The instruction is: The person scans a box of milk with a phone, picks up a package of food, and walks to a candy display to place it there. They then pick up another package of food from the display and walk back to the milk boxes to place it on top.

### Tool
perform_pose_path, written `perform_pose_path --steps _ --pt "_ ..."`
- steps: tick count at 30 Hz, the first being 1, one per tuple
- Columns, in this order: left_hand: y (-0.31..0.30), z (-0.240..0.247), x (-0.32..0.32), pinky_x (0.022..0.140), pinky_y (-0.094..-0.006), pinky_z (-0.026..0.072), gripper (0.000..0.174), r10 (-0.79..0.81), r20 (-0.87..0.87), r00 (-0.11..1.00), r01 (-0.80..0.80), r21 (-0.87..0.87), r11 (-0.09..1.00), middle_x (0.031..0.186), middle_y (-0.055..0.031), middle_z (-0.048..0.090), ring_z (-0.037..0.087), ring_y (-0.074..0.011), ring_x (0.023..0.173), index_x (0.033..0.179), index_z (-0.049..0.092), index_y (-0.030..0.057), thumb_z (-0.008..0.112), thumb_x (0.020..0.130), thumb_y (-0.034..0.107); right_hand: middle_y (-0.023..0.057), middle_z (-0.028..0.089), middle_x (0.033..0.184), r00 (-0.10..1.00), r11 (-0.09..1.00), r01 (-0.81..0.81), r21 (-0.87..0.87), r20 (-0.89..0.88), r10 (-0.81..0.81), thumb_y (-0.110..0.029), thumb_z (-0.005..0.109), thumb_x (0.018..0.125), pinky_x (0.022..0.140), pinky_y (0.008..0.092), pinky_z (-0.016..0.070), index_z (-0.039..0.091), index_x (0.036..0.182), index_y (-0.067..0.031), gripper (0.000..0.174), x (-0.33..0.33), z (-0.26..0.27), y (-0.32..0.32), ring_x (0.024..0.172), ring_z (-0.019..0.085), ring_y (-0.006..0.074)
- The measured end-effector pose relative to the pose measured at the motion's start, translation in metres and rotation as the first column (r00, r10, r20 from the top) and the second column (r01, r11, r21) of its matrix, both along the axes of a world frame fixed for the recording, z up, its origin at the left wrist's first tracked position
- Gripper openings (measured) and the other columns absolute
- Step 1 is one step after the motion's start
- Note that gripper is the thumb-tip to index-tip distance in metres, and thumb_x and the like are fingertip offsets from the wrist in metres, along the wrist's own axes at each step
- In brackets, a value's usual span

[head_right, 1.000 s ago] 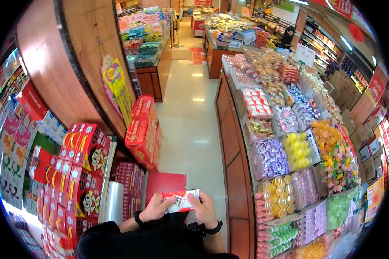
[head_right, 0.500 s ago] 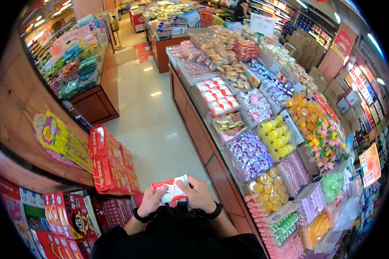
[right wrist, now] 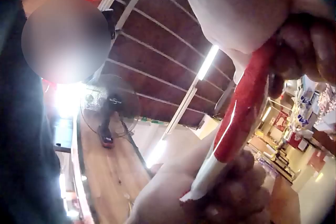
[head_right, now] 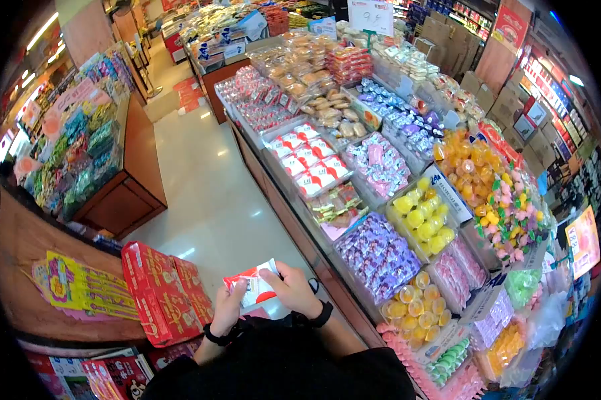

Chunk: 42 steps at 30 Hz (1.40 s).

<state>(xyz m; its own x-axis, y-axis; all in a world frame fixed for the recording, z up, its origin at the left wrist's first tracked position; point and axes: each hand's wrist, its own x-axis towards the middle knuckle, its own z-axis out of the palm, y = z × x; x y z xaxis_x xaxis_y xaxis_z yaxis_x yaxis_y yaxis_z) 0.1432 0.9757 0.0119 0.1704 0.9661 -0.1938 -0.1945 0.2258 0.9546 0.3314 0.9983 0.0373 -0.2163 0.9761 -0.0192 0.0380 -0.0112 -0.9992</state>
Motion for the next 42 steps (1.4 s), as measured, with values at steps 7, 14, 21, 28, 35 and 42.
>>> perform_pose_path --steps 7,14,21,28,35,42 --pt "0.097 0.013 0.043 0.075 -0.0247 0.0490 0.034 -0.061 -0.023 0.998 0.061 0.007 0.998 0.100 -0.0022 0.067 0.060 -0.0075 0.086 0.115 0.062 -0.0005 0.052 0.103 0.030 0.0069 0.070 0.085 0.999 0.999 0.044 -0.006 0.012 -0.044 -0.029 0.059 0.099 0.070 0.0278 0.0490 0.065 0.104 0.0039 0.034 0.045 -0.005 0.083 0.079 0.060 0.0080" --pt "0.186 0.004 0.092 0.064 -0.0218 0.0441 0.027 -0.152 -0.191 0.970 0.160 0.031 0.987 0.089 0.0019 0.059 0.052 -0.0044 0.073 0.116 0.055 0.0021 0.063 0.097 0.019 0.0089 0.069 0.081 0.928 0.930 0.362 -0.068 -0.061 -0.366 -0.026 0.062 0.097 0.065 0.0291 0.0486 0.066 0.104 0.0038 0.031 0.087 -0.027 0.144 0.073 0.061 0.0099" --pt "0.274 -0.027 0.114 0.083 -0.0276 0.0494 0.027 -0.228 -0.212 0.950 0.256 0.118 0.959 0.106 -0.0074 0.064 0.060 -0.0122 0.094 0.119 0.052 -0.0024 0.060 0.097 0.013 0.0115 0.069 0.076 0.874 0.874 0.478 -0.086 -0.057 -0.483 -0.024 0.063 0.095 0.062 0.0307 0.0481 0.059 0.114 0.0033 0.034 0.109 -0.078 0.186 0.067 0.063 0.0141" --pt "0.389 -0.081 0.112 0.084 -0.0299 0.0501 0.029 -0.317 -0.505 0.803 0.452 0.170 0.875 0.115 -0.0111 0.062 0.061 -0.0169 0.100 0.122 0.050 -0.0018 0.059 0.096 0.006 0.0209 0.067 0.076 0.793 0.799 0.590 -0.120 0.274 -0.544 -0.016 0.060 0.091 0.063 0.0461 0.0488 0.050 0.107 0.0023 0.026 0.097 -0.111 0.257 0.073 0.067 0.0385" --pt "0.489 -0.094 0.117 0.076 -0.0462 0.0512 0.030 -0.163 -0.806 0.569 0.596 0.268 0.757 0.101 -0.0216 0.061 0.063 -0.0408 0.090 0.117 0.054 0.0025 0.061 0.091 0.016 0.0207 0.067 0.076 0.728 0.685 0.685 -0.248 0.284 -0.624 -0.020 0.060 0.090 0.063 0.0442 0.0493 0.054 0.097 0.0019 0.023 0.077 -0.151 0.345 0.073 0.067 0.0366" --pt "0.549 -0.152 0.123 0.070 -0.0518 0.0484 0.027 -0.189 -0.969 0.157 0.858 0.039 0.511 0.093 -0.0185 0.066 0.066 -0.0382 0.083 0.101 0.055 0.0020 0.059 0.089 0.025 0.0180 0.067 0.076 0.682 0.649 0.701 -0.295 0.542 -0.491 -0.031 0.066 0.088 0.063 0.0384 0.0512 0.058 0.102 0.0045 0.039 0.065 -0.202 0.372 0.071 0.068 0.0283"
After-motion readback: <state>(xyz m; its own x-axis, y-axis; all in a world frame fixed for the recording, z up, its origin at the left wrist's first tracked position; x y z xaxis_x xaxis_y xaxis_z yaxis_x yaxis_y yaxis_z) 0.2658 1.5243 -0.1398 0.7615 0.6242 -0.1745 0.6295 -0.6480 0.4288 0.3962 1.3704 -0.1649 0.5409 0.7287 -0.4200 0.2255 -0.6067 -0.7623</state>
